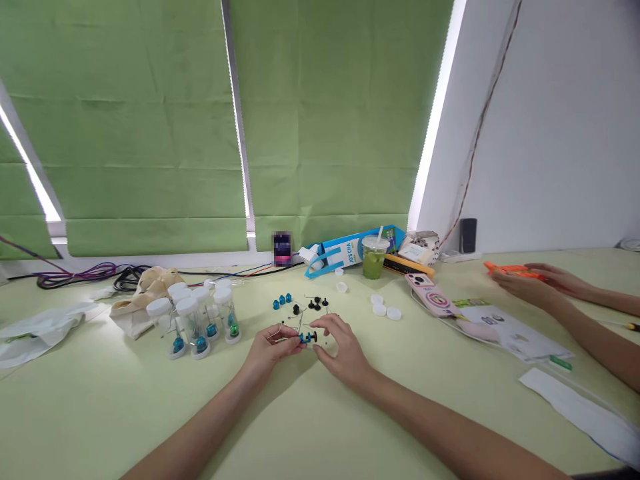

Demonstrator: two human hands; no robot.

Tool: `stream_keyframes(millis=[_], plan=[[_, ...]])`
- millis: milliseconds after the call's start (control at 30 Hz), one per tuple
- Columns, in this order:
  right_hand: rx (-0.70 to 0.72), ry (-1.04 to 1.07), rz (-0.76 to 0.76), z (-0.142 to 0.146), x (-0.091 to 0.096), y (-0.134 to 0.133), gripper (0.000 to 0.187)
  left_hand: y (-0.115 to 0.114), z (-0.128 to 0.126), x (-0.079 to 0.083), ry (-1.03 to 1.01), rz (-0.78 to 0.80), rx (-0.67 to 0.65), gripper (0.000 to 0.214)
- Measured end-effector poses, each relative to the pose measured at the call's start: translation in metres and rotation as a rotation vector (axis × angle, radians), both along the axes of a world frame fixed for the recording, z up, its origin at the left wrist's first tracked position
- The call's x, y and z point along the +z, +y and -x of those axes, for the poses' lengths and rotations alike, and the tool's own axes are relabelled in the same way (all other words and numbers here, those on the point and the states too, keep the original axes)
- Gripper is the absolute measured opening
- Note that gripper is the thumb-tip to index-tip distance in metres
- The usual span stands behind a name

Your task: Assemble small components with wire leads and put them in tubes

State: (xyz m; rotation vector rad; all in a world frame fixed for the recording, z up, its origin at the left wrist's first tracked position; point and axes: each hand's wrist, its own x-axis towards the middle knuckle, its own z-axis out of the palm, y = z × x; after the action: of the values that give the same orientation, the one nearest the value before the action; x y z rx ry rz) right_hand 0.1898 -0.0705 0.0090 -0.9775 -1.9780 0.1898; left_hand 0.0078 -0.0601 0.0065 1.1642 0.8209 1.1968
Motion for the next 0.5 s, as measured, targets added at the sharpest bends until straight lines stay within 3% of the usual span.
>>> stream_keyframes(millis=[500], plan=[[0.051, -0.014, 0.014, 0.0005, -0.0031, 0.0013, 0.031, -0.0024, 0.0007, 0.0006, 0.004, -0.022, -0.011, 0.016]])
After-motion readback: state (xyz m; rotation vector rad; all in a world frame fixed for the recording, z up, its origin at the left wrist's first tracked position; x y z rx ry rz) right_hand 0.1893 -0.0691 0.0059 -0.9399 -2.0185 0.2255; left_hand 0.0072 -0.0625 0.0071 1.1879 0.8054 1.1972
